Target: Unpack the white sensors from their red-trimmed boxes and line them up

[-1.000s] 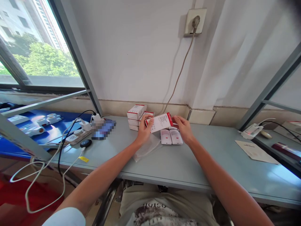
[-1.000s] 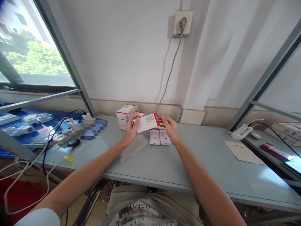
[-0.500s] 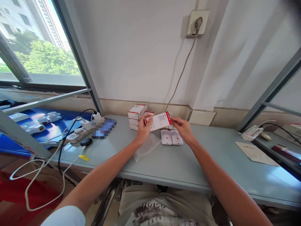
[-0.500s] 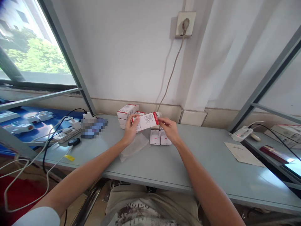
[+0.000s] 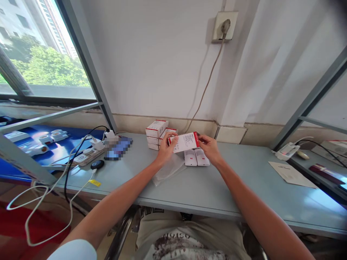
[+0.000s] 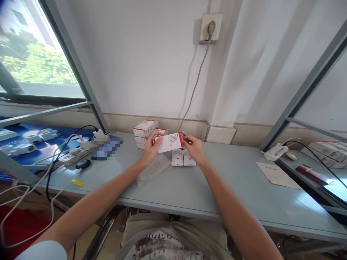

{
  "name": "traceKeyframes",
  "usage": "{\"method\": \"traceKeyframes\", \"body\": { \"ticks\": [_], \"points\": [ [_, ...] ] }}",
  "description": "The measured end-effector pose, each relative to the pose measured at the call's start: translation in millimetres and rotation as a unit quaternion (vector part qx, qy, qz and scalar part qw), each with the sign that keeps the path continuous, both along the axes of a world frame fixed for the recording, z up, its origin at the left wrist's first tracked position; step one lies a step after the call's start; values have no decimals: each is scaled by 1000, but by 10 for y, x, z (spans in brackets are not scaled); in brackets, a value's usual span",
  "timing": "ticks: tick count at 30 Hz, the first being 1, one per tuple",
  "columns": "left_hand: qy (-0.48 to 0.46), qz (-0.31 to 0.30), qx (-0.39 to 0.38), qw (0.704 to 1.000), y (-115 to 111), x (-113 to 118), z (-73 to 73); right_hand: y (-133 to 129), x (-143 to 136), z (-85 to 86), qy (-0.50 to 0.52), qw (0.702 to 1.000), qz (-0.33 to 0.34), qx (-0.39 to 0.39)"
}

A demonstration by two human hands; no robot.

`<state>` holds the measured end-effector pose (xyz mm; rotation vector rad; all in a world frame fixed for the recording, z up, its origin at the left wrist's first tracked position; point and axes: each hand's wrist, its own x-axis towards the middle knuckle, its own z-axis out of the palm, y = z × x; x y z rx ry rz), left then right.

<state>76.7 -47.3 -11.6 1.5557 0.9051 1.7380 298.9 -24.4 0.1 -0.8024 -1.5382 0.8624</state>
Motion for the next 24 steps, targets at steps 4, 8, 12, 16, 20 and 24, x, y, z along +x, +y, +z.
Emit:
{"method": "traceKeyframes", "body": {
  "ticks": [4,8,12,16,20,24],
  "points": [
    [12,-4,13,1000,-4,33,7,0,-15,0,27,997,-65,5],
    [2,-14,8,1000,10,56,-3,17,-7,-22,88,990,-103,-32],
    [-19,-25,-10,999,26,45,-30,70,48,-34,147,974,-160,-64],
    [-31,-27,-15,999,16,27,-30,58,56,1,167,973,-134,-82],
    [-34,-11,-9,999,-18,29,1,10,-6,29,132,986,-67,-75],
    [3,-10,19,1000,-67,59,-10,34,-30,14,156,980,-102,-75]
  ]
}}
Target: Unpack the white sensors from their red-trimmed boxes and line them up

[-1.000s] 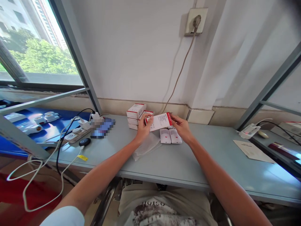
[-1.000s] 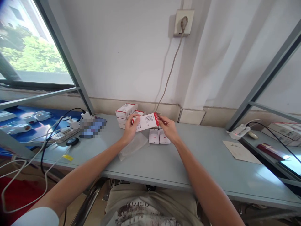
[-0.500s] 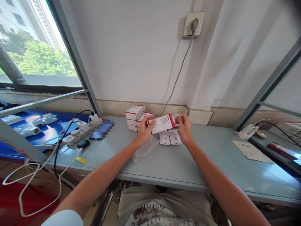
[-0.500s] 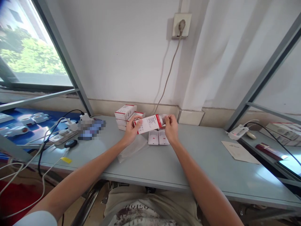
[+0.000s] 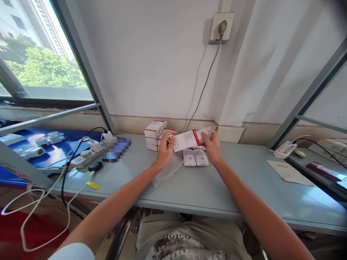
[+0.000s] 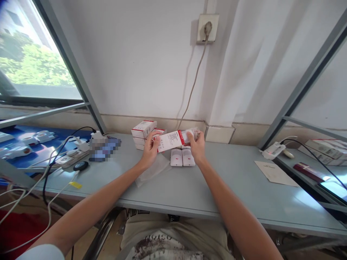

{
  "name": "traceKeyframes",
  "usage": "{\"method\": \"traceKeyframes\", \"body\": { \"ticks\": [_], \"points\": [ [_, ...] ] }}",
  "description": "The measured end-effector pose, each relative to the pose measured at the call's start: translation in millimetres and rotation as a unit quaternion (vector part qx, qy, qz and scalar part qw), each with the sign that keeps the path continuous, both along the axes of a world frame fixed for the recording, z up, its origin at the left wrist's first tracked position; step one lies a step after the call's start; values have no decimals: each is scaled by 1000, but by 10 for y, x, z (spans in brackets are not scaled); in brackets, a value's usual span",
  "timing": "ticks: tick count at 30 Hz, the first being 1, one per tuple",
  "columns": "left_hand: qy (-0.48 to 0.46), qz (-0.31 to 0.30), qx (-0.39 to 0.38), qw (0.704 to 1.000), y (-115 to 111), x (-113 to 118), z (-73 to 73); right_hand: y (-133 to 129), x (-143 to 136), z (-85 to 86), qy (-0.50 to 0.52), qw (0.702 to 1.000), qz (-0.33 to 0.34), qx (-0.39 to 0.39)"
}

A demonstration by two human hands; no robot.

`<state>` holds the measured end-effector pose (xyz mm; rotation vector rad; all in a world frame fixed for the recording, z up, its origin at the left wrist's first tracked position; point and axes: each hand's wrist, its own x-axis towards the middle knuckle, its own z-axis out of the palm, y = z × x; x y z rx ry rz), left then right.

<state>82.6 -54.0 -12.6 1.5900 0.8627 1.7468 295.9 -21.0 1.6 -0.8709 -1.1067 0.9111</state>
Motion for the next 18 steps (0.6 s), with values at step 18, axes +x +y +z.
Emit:
{"method": "traceKeyframes", "body": {
  "ticks": [18],
  "points": [
    [312,149,310,886,72,-197,-11,161,126,-88,65,990,-125,-19]
  ]
}}
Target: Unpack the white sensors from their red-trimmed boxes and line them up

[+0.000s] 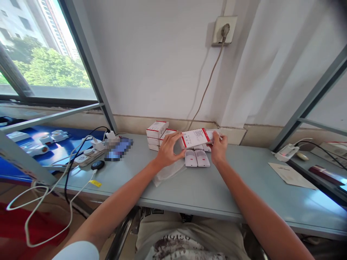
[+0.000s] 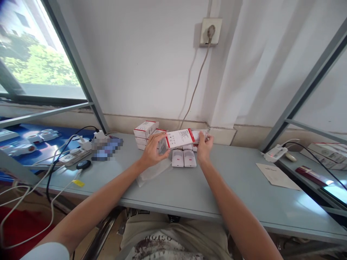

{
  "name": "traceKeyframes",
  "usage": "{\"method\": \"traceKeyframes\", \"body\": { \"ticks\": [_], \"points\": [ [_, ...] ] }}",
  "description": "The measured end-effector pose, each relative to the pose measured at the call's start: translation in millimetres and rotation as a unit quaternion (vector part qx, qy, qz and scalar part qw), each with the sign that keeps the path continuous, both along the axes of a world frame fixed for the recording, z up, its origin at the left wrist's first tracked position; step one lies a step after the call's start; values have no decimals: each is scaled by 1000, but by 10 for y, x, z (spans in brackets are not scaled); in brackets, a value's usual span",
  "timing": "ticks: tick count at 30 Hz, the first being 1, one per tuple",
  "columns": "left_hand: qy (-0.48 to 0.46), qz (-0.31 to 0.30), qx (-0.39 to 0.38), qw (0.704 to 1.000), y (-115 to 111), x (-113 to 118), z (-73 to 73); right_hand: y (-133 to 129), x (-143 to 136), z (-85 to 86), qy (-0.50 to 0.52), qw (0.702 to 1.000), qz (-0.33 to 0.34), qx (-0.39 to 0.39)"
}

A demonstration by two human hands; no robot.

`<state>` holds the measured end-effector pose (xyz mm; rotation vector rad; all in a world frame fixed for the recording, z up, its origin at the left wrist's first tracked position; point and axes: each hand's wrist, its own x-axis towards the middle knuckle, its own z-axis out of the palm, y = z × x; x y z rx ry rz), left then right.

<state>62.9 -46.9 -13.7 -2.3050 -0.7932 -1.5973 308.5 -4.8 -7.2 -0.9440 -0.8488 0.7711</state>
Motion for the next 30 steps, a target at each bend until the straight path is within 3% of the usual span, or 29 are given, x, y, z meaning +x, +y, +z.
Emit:
{"method": "traceKeyframes", "body": {
  "ticks": [7,17,22,30],
  "points": [
    [-33,113,68,991,112,-127,22,179,218,-70,52,994,-91,-22],
    [-8,317,11,948,186,-268,71,158,197,-43,58,995,-73,-40],
    [8,343,-18,939,178,-264,69,139,188,-29,51,995,-71,-48],
    [-11,337,-11,941,149,-206,71,123,201,-32,32,996,-73,-47]
  ]
}}
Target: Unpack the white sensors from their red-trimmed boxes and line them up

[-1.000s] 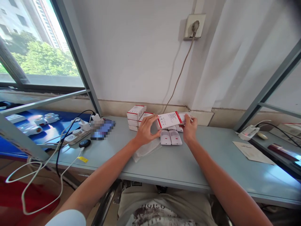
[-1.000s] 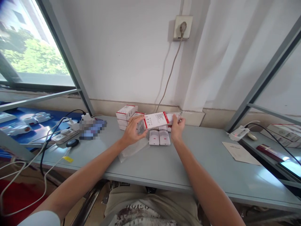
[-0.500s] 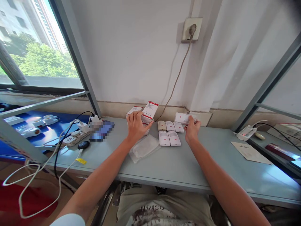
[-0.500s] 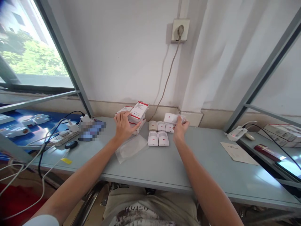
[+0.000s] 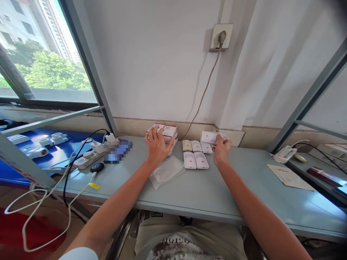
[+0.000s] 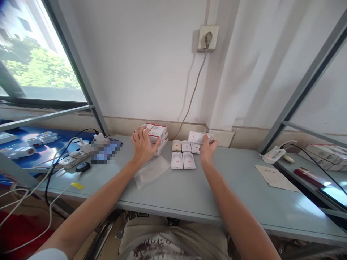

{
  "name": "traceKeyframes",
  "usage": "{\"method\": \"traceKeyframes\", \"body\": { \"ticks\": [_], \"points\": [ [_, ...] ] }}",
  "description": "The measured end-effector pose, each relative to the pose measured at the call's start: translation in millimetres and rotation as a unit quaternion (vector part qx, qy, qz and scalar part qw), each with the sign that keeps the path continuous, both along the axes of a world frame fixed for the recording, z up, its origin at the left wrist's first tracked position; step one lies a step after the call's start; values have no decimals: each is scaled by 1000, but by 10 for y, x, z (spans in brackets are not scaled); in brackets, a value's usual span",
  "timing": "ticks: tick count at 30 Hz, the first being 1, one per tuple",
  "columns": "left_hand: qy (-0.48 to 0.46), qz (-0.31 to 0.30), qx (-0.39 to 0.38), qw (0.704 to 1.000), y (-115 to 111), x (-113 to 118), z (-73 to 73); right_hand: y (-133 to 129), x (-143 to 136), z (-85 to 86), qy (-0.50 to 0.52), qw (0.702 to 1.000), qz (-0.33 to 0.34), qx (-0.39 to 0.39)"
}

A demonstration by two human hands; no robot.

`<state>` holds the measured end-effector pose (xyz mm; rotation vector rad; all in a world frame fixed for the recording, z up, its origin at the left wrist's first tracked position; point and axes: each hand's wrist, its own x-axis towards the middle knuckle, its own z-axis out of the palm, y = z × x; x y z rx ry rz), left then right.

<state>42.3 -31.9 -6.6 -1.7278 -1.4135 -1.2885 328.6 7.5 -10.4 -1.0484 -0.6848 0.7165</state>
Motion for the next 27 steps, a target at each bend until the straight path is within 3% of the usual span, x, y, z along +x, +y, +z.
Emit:
{"method": "traceKeyframes", "body": {
  "ticks": [3,7,13,16,21,27],
  "points": [
    [3,-36,48,998,-19,28,-6,-29,-32,5,-17,1000,3,-4],
    [49,-150,78,984,-99,97,-20,-132,-179,30,-48,997,53,29],
    [143,-265,34,953,-183,267,-89,-434,-506,105,-133,951,266,82],
    [148,-280,34,948,-161,297,-128,-547,-574,146,-138,933,319,92],
    [129,-266,-8,955,-152,263,-140,-530,-503,177,-123,928,344,74],
    [107,-284,-44,952,-177,246,-133,-327,-371,106,-146,957,247,53]
  ]
}}
